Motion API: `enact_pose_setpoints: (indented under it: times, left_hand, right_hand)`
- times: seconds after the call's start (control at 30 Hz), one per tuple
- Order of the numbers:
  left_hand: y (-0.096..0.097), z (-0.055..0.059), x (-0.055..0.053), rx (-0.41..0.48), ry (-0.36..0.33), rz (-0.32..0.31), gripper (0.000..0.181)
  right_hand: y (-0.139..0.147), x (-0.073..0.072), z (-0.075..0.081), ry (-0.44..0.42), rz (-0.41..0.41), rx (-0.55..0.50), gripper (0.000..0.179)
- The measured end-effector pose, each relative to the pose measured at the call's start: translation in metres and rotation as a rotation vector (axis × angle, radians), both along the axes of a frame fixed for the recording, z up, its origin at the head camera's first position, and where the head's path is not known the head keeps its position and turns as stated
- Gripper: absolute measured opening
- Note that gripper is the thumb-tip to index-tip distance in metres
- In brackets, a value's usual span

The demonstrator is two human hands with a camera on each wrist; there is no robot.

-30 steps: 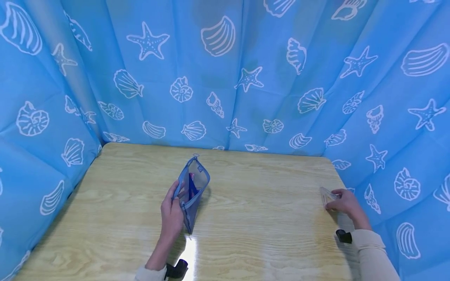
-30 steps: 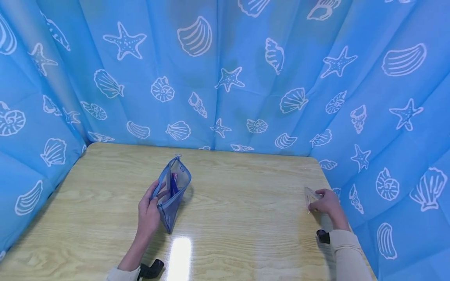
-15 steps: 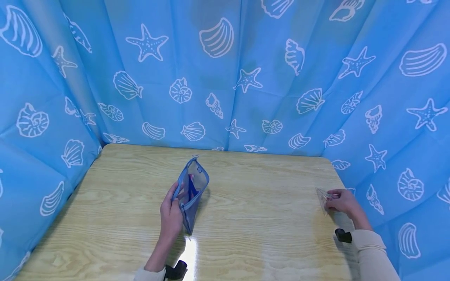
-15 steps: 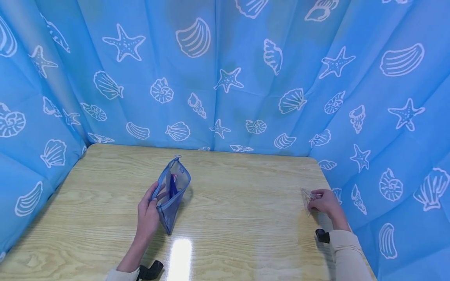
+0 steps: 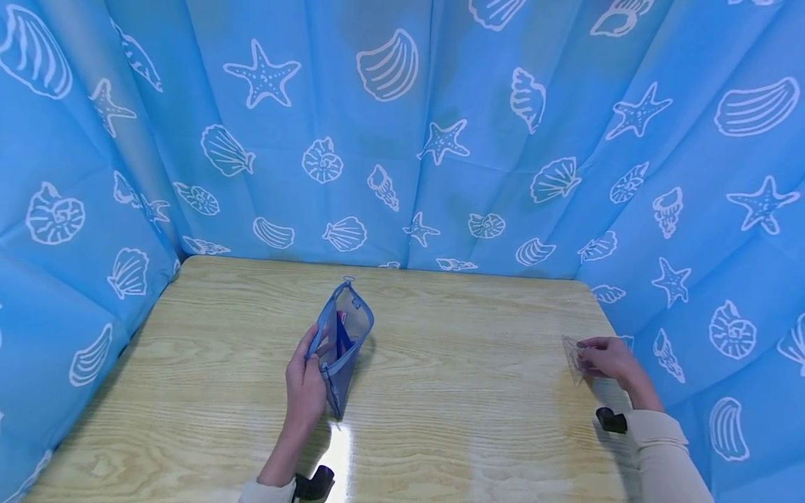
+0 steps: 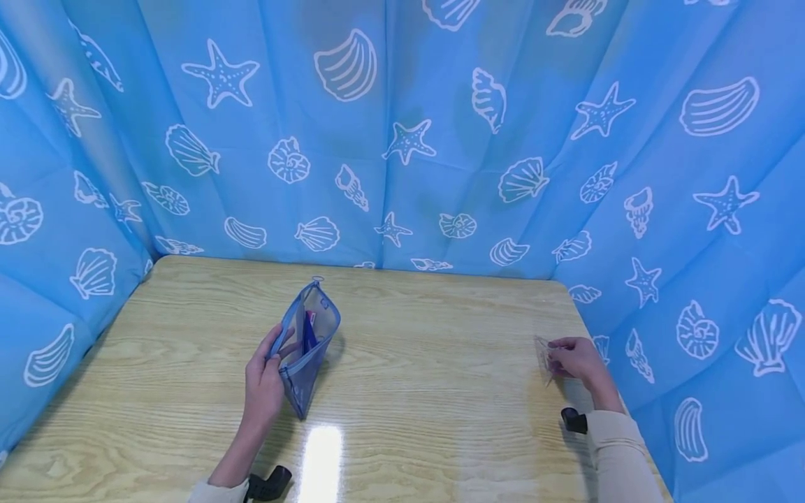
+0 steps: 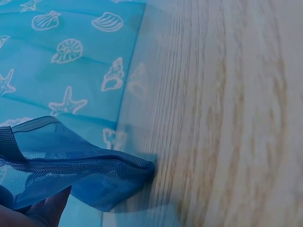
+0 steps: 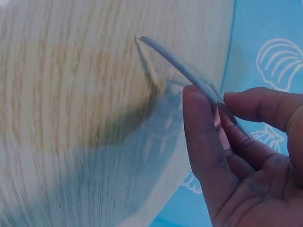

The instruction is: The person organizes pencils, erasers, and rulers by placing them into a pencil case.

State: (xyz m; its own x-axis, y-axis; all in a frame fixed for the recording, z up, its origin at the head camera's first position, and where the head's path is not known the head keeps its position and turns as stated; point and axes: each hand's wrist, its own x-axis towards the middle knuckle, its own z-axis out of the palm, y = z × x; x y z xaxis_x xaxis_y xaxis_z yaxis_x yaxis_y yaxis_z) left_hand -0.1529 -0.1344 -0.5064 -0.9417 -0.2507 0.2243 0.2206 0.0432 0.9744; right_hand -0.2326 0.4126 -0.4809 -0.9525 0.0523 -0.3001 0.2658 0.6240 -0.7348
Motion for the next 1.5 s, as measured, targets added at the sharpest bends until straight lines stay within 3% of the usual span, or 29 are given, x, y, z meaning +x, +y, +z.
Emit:
enact_pose_setpoints:
  times: [0.37, 0.9, 1.17, 1.5]
  left_hand:
    - [-0.001, -0.001, 0.001, 0.012, 0.0, -0.002, 0.052]
    - [-0.001, -0.001, 0.001, 0.013, -0.004, -0.001, 0.052]
    - [-0.002, -0.003, 0.0, 0.013, 0.003, -0.004, 0.052]
    - [-0.002, -0.004, 0.001, 0.016, 0.015, -0.009, 0.053]
  right_hand:
    - [-0.008, 0.005, 0.002, 0.02, -0.008, -0.032, 0.044]
    - [-0.02, -0.003, -0.014, 0.124, -0.023, -0.054, 0.046]
    - [-0.027, -0.007, -0.02, 0.172, -0.013, -0.171, 0.045]
    - [-0.039, -0.008, -0.021, 0.214, 0.006, -0.189, 0.043]
